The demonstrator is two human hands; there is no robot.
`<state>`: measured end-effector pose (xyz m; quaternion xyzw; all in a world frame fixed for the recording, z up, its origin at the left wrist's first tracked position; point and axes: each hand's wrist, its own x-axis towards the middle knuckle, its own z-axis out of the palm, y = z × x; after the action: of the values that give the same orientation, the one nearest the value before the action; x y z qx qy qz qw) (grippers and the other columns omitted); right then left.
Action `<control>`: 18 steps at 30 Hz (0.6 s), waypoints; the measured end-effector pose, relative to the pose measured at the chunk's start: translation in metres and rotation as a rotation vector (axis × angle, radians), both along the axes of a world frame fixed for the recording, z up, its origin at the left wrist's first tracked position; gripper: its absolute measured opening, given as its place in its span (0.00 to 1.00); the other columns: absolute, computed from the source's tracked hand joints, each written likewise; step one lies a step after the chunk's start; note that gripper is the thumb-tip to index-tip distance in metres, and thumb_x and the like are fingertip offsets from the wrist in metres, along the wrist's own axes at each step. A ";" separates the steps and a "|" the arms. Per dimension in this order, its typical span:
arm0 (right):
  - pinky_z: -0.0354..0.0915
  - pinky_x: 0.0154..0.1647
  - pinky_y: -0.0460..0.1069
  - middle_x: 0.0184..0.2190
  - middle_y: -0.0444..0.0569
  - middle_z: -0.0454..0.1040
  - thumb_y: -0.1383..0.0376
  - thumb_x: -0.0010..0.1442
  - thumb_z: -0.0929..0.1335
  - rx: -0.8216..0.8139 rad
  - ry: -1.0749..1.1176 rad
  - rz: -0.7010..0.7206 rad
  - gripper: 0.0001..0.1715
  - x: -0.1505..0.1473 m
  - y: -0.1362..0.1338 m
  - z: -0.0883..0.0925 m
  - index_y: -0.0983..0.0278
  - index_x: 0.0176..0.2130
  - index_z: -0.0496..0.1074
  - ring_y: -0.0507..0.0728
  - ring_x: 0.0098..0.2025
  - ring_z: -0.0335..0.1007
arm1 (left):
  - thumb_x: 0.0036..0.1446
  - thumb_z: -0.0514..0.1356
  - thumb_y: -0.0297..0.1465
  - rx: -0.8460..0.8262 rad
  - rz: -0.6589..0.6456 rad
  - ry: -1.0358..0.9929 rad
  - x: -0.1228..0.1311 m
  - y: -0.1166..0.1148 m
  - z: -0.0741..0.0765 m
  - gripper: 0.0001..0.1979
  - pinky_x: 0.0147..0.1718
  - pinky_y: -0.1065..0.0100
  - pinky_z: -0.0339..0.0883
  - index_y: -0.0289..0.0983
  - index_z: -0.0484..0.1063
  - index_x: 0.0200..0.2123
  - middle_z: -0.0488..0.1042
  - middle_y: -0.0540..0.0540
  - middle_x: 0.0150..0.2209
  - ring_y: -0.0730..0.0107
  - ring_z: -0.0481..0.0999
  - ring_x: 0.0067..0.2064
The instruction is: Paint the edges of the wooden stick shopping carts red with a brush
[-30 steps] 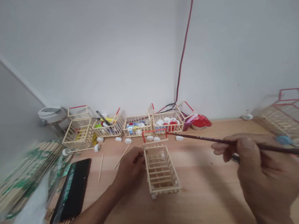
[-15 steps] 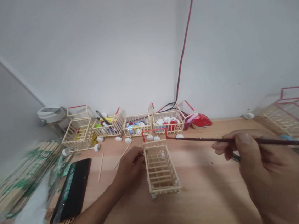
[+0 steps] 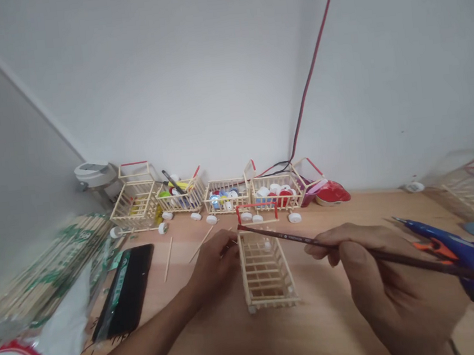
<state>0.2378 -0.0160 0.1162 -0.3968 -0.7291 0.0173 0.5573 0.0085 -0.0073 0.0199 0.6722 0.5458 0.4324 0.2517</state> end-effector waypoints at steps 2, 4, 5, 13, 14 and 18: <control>0.66 0.32 0.49 0.26 0.42 0.74 0.65 0.62 0.62 -0.010 -0.013 -0.013 0.11 -0.001 -0.001 0.000 0.57 0.30 0.71 0.52 0.31 0.72 | 0.57 0.54 0.21 0.000 0.001 -0.007 0.000 0.000 0.000 0.11 0.38 0.70 0.62 0.37 0.74 0.37 0.75 0.48 0.36 0.68 0.72 0.38; 0.65 0.31 0.50 0.26 0.42 0.75 0.63 0.62 0.62 -0.005 -0.039 -0.024 0.11 0.000 -0.001 -0.001 0.57 0.30 0.72 0.53 0.30 0.72 | 0.57 0.54 0.21 0.001 -0.005 -0.007 -0.001 0.001 0.000 0.10 0.37 0.69 0.62 0.37 0.74 0.37 0.75 0.48 0.36 0.68 0.72 0.38; 0.65 0.32 0.50 0.26 0.42 0.75 0.63 0.62 0.63 -0.011 -0.045 -0.030 0.11 0.002 -0.001 -0.002 0.57 0.30 0.72 0.53 0.30 0.72 | 0.57 0.54 0.21 0.001 -0.006 -0.006 -0.001 0.001 0.000 0.10 0.37 0.69 0.62 0.37 0.74 0.37 0.75 0.48 0.36 0.68 0.72 0.38; 0.66 0.30 0.49 0.27 0.42 0.75 0.65 0.60 0.64 -0.009 -0.023 0.004 0.08 0.025 0.005 -0.013 0.57 0.34 0.73 0.52 0.32 0.72 | 0.57 0.54 0.21 0.002 0.000 0.028 -0.001 0.000 0.002 0.10 0.38 0.69 0.62 0.37 0.73 0.36 0.75 0.48 0.36 0.67 0.72 0.38; 0.67 0.30 0.50 0.28 0.43 0.75 0.65 0.60 0.64 -0.004 -0.035 0.010 0.08 0.030 0.006 -0.015 0.57 0.35 0.73 0.53 0.32 0.72 | 0.57 0.54 0.21 0.006 0.000 0.034 -0.001 0.000 0.002 0.10 0.37 0.69 0.62 0.37 0.73 0.36 0.75 0.48 0.36 0.67 0.72 0.38; 0.68 0.33 0.52 0.28 0.45 0.76 0.62 0.59 0.65 -0.057 -0.034 -0.084 0.09 0.047 0.012 -0.020 0.57 0.33 0.75 0.55 0.32 0.74 | 0.58 0.54 0.22 0.013 -0.006 0.031 -0.001 0.001 0.001 0.09 0.37 0.69 0.62 0.37 0.73 0.37 0.75 0.48 0.35 0.68 0.72 0.38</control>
<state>0.2846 -0.0042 0.0964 -0.4429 -0.7204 0.0078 0.5336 0.0078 -0.0066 0.0206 0.6820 0.5449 0.4246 0.2401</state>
